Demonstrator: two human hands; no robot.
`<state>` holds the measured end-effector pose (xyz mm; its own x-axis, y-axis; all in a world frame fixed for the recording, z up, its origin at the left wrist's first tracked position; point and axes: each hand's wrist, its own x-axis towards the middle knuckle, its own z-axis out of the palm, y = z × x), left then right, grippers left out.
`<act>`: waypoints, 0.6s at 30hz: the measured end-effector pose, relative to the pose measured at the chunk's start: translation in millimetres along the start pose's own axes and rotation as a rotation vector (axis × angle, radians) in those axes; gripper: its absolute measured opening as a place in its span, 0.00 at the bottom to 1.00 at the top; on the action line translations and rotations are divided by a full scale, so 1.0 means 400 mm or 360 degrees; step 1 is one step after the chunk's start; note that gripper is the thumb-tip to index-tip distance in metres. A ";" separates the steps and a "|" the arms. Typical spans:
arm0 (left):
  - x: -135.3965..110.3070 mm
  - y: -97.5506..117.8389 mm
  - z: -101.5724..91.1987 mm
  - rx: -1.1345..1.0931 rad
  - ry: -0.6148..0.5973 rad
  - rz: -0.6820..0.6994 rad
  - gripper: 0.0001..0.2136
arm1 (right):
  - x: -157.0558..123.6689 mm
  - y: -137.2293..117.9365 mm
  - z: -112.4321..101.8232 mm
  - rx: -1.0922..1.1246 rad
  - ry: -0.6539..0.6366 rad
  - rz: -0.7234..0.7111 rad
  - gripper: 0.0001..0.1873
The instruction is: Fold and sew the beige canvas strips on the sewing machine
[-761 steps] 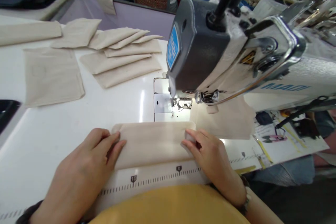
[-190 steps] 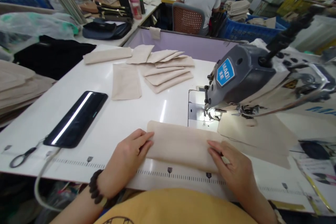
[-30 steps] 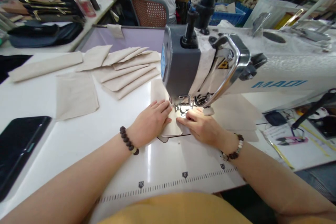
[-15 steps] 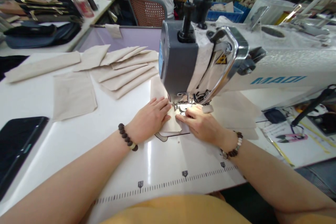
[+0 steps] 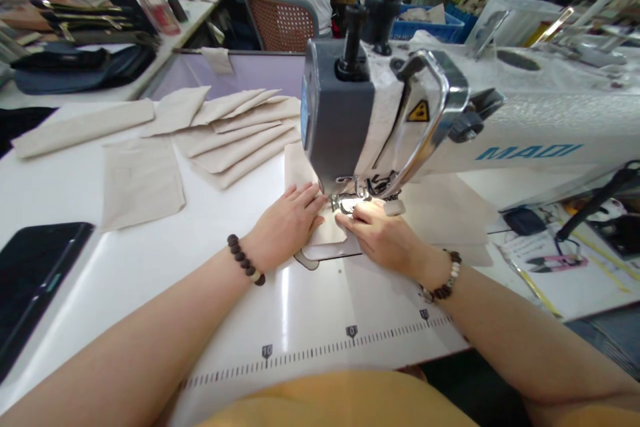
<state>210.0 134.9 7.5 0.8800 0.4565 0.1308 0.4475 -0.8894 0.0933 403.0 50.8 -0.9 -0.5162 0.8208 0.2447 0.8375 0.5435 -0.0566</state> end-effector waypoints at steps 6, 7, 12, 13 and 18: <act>-0.038 0.041 -0.033 -0.0233 -0.0145 0.0361 0.08 | -0.014 0.005 -0.024 0.0166 -0.0062 -0.0272 0.16; -0.044 0.048 -0.035 -0.0265 -0.0186 0.0378 0.08 | -0.016 0.004 -0.028 0.0164 -0.0071 -0.0285 0.16; -0.051 0.052 -0.024 -0.0291 -0.0186 0.0357 0.08 | -0.017 -0.001 -0.029 0.0152 -0.0060 -0.0260 0.17; -0.050 0.049 -0.021 -0.0282 -0.0176 0.0354 0.09 | -0.017 -0.001 -0.027 0.0153 -0.0056 -0.0248 0.18; -0.047 0.041 -0.018 -0.0262 -0.0109 0.0338 0.12 | -0.017 0.001 -0.019 0.0150 -0.0039 -0.0179 0.17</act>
<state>199.5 112.0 13.5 0.9626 0.2527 0.0978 0.2251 -0.9466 0.2306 408.1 44.2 4.7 -0.6110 0.7571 0.2312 0.7541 0.6455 -0.1210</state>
